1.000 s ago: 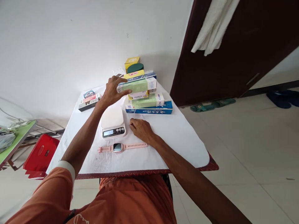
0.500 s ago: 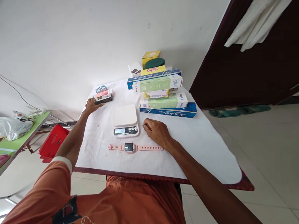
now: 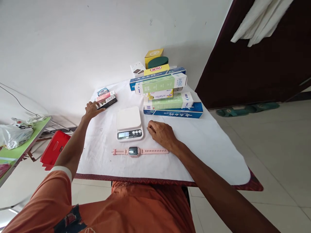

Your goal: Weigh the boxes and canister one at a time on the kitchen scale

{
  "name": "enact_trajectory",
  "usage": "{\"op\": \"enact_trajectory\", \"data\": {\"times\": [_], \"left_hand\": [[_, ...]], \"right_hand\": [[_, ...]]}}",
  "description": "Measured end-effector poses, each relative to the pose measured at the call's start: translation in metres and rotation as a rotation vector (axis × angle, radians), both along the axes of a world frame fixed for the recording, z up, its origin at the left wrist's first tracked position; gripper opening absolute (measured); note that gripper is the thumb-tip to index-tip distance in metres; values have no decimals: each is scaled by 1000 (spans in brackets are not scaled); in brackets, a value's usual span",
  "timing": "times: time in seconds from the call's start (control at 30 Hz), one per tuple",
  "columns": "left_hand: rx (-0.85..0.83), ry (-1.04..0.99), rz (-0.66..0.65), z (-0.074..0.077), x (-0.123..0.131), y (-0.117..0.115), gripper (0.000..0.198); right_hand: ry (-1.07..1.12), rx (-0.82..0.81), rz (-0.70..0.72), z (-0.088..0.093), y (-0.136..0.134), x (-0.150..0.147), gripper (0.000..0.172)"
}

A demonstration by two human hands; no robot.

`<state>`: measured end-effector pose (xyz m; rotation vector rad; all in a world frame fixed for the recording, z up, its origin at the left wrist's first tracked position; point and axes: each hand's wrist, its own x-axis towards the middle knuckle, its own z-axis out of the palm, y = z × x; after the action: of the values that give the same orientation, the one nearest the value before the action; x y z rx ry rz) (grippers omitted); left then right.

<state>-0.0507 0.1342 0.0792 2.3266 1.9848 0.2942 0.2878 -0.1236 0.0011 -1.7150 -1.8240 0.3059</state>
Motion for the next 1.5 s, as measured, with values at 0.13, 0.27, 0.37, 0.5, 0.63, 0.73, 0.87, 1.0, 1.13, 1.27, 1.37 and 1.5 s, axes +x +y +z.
{"op": "enact_trajectory", "data": {"times": [0.13,0.27,0.37,0.5,0.63,0.73,0.87,1.0,1.13,1.27,1.37,1.5], "left_hand": [[-86,-30,-30,-3,7,1,45],[-59,-144,-30,-12,20,-1,41],[-34,-266,1,-14,18,-9,43],[-33,-392,-79,-1,-5,-30,52],[-75,-384,-255,22,-14,-62,56],[-107,-369,-395,29,3,-86,57],[-93,-305,-578,23,41,-104,50],[-83,-203,-682,16,62,-106,39],[-110,-176,-660,13,61,-104,44],[-61,-313,-627,11,52,-108,74],[124,-525,-524,6,47,-115,77],[360,-655,-364,-5,43,-122,71]], "right_hand": [[-2,-15,-6,2,-1,0,15],[2,-23,-1,4,-1,-1,16],[9,-26,-4,4,-2,0,15],[12,-28,-1,4,-2,0,15],[1,-21,-5,3,0,-1,15],[1,-19,-16,2,0,-1,13],[11,-11,-14,3,0,-1,14],[17,-32,-11,5,0,-1,14],[22,-48,-2,6,-1,-1,14],[19,-38,3,7,-1,0,15],[18,-32,9,7,-1,0,16],[19,-24,9,6,-1,0,15]]}}
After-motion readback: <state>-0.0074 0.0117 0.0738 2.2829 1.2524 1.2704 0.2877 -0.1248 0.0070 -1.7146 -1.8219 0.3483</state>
